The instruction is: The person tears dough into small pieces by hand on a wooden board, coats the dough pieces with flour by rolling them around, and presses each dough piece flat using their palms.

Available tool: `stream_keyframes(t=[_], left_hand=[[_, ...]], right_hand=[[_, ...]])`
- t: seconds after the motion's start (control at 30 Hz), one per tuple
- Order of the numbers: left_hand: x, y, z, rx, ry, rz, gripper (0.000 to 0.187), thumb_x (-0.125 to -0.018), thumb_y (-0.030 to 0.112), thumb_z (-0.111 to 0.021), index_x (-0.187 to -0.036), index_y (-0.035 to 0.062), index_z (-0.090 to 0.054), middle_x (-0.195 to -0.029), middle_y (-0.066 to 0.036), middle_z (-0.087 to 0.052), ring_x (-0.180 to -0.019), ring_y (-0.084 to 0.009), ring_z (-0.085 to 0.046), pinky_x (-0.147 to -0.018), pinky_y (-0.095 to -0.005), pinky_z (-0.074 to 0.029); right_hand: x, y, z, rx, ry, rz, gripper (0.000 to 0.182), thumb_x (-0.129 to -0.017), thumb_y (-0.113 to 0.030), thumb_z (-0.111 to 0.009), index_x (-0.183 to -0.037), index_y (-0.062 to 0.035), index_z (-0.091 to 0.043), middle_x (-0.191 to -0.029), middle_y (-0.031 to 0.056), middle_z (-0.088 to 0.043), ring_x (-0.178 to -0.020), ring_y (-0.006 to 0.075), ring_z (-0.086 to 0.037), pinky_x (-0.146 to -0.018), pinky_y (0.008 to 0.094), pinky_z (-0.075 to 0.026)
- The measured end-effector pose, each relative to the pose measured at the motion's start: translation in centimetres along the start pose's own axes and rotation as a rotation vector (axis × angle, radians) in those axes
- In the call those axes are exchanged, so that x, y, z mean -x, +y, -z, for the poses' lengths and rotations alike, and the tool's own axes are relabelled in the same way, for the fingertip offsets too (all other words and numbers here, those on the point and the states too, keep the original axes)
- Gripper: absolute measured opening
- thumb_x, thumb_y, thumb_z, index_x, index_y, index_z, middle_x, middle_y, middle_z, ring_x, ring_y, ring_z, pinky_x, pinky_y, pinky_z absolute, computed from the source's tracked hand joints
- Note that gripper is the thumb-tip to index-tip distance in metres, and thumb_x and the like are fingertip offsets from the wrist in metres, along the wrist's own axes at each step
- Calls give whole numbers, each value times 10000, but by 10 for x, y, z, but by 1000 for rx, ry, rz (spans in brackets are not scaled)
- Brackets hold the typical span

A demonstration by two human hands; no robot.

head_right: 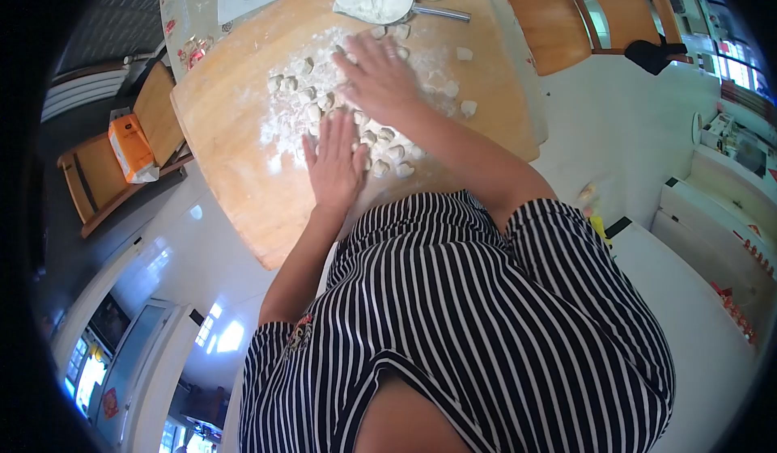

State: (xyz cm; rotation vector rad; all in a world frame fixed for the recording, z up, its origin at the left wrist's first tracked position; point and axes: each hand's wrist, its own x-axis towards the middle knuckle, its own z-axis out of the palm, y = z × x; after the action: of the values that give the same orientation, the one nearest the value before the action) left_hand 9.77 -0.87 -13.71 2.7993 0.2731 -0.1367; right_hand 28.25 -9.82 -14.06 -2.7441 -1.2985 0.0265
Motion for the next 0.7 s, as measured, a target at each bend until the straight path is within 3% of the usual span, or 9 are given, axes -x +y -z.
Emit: stream_keyframes(t=[0.1, 0.17, 0.2, 0.3, 0.33, 0.43, 0.57, 0.67, 0.7], left_hand=[[18, -27, 0, -143, 7, 117, 631, -1118, 453, -334, -1664, 138, -292, -1740, -81, -244, -1620, -298, -158, -1288, -580, -34], [11, -48, 0, -13, 164, 321, 643, -1117, 463, -341, -1662, 126, -292, -1743, -107, -228, -1620, -321, -146, -1284, -586, -44], [1, -57, 0, -8, 164, 318, 643, -1117, 463, -341, -1662, 126, -292, -1743, -107, -228, -1620, -321, -146, -1284, -586, -44], [-45, -64, 7, 87, 277, 382, 644, -1114, 473, -350, -1664, 143, -290, -1744, -121, -213, -1621, -325, -137, -1283, -589, -55], [-59, -58, 14, 92, 247, 332, 636, -1114, 479, -352, -1664, 162, -296, -1743, -122, -216, -1619, -325, -145, -1284, -588, -65], [-78, -31, 14, -39, 195, 135, 592, -1116, 498, -351, -1652, 247, -329, -1740, -98, -233, -1603, -327, -208, -1295, -573, -83], [-51, -2, 4, -38, 95, -70, 616, -1102, 498, -384, -1653, 228, -329, -1733, -55, -268, -1600, -286, -230, -1293, -583, -80], [-11, -2, 6, -72, -6, -94, 638, -1095, 495, -392, -1661, 211, -310, -1730, -31, -281, -1602, -262, -231, -1289, -597, -69], [2, -5, 6, -90, -37, -77, 649, -1093, 492, -395, -1666, 203, -299, -1730, -20, -283, -1604, -251, -226, -1286, -605, -59]], right_hand=[[4, -42, 17, 15, -125, 198, 658, -1091, -511, -365, -1646, -160, -309, -1733, 104, -238, -1620, 254, -144, -1312, 514, -110], [29, -57, 17, -70, -203, 288, 667, -1086, -500, -387, -1636, -129, -326, -1749, 86, -197, -1619, 254, -158, -1311, 539, -80], [50, -59, 20, -203, -137, 288, 665, -1058, -504, -465, -1599, -120, -411, -1718, 70, -307, -1598, 236, -243, -1305, 541, -113], [98, -41, 16, -215, -3, 345, 672, -1020, -516, -533, -1558, -118, -478, -1677, 64, -388, -1571, 234, -302, -1291, 552, -145], [104, -33, 20, -261, -33, 304, 639, -1005, -479, -574, -1525, -111, -525, -1639, 83, -442, -1550, 258, -344, -1279, 571, -164], [107, 7, 12, -159, -4, 129, 647, -997, -460, -595, -1538, -118, -509, -1651, 95, -419, -1547, 286, -344, -1274, 588, -157], [64, 40, 13, -118, 76, -30, 656, -1002, -457, -587, -1551, -114, -484, -1652, 104, -409, -1544, 313, -342, -1262, 598, -179], [18, 25, 7, -46, 100, -11, 684, -1049, -486, -492, -1615, -119, -379, -1700, 123, -321, -1590, 317, -248, -1277, 589, -174], [3, 10, 8, -41, 9, -8, 683, -1068, -474, -459, -1638, -122, -322, -1722, 124, -261, -1606, 303, -193, -1287, 579, -150]])
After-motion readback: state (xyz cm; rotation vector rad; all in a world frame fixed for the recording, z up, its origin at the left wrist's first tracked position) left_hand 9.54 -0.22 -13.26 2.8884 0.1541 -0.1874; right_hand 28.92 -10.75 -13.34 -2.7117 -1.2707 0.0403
